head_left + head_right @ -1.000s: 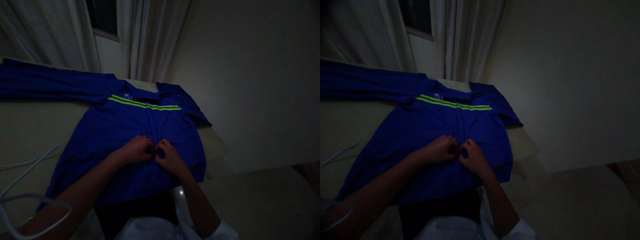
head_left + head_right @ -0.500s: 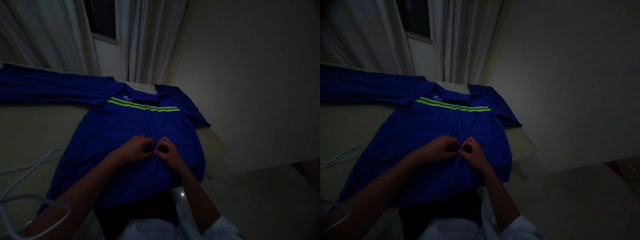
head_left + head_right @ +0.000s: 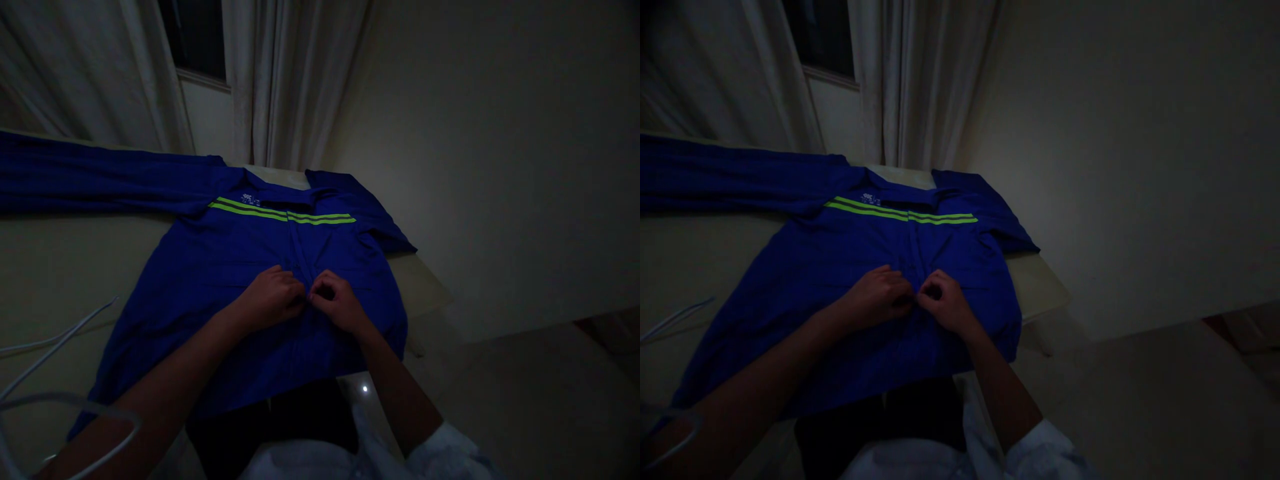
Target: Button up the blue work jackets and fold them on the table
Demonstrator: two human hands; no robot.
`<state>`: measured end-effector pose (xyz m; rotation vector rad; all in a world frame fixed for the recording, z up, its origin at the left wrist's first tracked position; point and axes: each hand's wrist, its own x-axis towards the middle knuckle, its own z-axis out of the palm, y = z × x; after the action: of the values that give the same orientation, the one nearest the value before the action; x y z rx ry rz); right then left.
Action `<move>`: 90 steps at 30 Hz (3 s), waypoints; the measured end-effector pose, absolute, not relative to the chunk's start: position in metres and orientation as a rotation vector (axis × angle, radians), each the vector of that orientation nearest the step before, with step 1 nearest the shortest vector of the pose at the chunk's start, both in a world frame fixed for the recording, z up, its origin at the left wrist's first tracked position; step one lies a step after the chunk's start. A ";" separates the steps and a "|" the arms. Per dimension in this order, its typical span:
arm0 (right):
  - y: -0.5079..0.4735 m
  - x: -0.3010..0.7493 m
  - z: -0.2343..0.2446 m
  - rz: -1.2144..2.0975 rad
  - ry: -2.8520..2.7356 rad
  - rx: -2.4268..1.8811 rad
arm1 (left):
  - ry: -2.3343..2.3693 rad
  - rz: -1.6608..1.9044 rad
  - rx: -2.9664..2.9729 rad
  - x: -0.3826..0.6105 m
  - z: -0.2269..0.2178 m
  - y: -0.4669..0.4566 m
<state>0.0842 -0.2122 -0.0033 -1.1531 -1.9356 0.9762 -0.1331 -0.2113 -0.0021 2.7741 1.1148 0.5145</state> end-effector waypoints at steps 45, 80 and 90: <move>-0.216 0.080 -0.041 0.922 -1.728 -1.200 | 0.988 0.801 2.705 -0.132 -0.019 -0.211; -0.209 0.091 -0.040 1.188 -1.766 -1.082 | 1.038 0.423 2.745 -0.137 -0.015 -0.205; -0.211 0.087 -0.035 1.154 -1.714 -1.091 | 1.025 0.610 2.455 -0.138 -0.017 -0.206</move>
<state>0.0874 -0.2108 -0.0350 -1.0906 -1.7144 1.1544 -0.1378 -0.2056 -0.0167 2.4554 1.0253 0.6103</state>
